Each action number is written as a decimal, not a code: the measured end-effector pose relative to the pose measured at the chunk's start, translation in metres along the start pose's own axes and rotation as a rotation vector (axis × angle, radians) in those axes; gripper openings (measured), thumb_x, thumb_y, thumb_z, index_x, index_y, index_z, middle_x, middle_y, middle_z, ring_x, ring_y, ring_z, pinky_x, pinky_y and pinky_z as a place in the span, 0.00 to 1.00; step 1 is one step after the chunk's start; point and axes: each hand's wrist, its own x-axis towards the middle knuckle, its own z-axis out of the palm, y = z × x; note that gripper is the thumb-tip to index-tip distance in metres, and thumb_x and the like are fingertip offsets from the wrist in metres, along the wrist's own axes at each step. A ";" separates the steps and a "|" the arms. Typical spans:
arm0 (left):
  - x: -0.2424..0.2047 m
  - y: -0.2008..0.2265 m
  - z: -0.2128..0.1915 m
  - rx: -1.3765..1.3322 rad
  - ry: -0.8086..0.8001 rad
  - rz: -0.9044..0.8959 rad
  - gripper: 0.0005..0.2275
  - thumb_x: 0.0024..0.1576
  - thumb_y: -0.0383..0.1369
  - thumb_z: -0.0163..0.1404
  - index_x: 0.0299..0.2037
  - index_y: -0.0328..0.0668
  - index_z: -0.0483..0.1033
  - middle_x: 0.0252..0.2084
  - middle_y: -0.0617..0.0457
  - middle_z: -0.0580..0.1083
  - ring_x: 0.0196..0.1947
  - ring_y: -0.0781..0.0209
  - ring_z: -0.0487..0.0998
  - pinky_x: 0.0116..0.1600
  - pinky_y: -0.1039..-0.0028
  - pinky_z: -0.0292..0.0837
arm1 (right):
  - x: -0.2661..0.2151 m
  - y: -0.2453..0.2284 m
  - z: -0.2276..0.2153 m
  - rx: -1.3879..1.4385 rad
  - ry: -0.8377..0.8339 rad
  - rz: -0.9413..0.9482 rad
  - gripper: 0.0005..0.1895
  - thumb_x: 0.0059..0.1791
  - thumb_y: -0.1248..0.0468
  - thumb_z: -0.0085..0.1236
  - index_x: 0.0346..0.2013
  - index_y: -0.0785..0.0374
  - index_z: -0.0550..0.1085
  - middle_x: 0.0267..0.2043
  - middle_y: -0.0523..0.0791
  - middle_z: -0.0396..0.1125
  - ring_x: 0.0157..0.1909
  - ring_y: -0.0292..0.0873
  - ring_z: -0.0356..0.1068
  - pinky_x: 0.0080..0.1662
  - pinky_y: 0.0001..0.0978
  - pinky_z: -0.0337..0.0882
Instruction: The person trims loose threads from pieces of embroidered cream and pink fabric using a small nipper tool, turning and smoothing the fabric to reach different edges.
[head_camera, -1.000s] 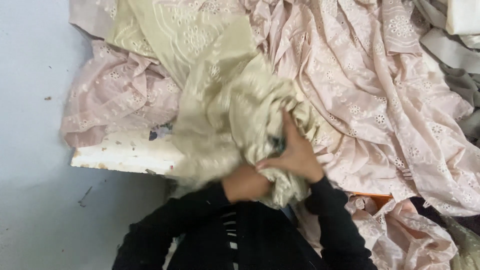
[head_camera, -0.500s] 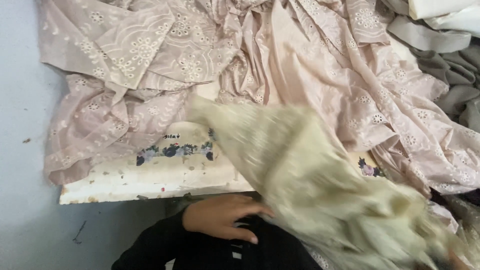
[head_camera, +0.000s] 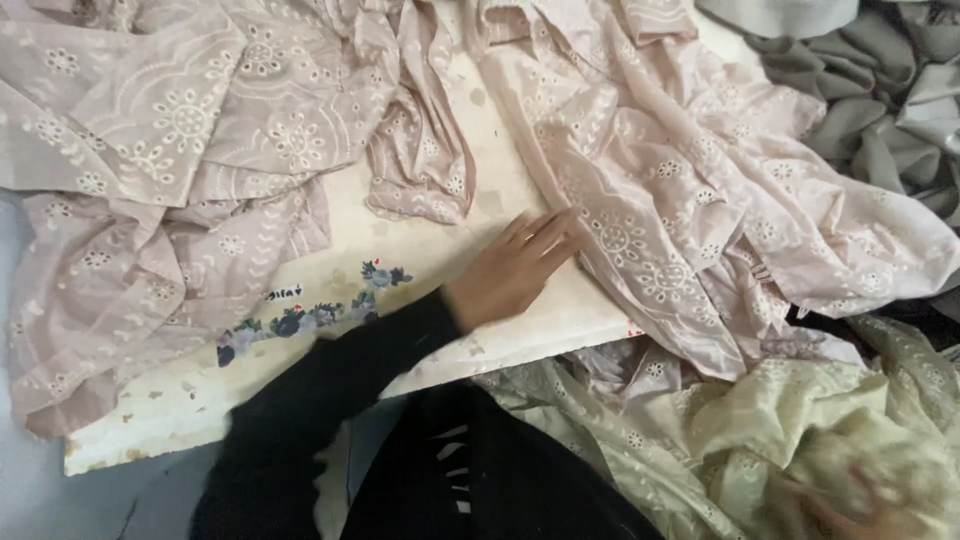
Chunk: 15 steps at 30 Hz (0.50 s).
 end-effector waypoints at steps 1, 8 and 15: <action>0.026 -0.009 0.006 0.168 0.056 0.064 0.45 0.48 0.08 0.37 0.78 0.51 0.41 0.80 0.42 0.39 0.80 0.42 0.38 0.79 0.51 0.39 | 0.012 0.027 0.045 0.026 -0.011 0.012 0.59 0.31 0.53 0.74 0.75 0.54 0.59 0.71 0.49 0.61 0.71 0.52 0.60 0.68 0.45 0.58; 0.063 -0.054 0.020 -0.443 0.117 -0.222 0.13 0.55 0.21 0.38 0.45 0.50 0.69 0.34 0.46 0.76 0.32 0.47 0.76 0.35 0.63 0.62 | 0.211 0.164 0.168 0.162 -0.114 -0.102 0.43 0.34 0.61 0.76 0.64 0.64 0.73 0.51 0.52 0.79 0.51 0.47 0.74 0.55 0.36 0.68; -0.131 -0.198 -0.104 0.054 0.705 -0.787 0.21 0.68 0.42 0.40 0.67 0.40 0.60 0.61 0.41 0.68 0.62 0.43 0.67 0.68 0.56 0.54 | 0.153 0.119 0.105 0.171 -0.157 -0.209 0.44 0.34 0.64 0.75 0.65 0.65 0.73 0.67 0.50 0.69 0.70 0.42 0.63 0.70 0.33 0.58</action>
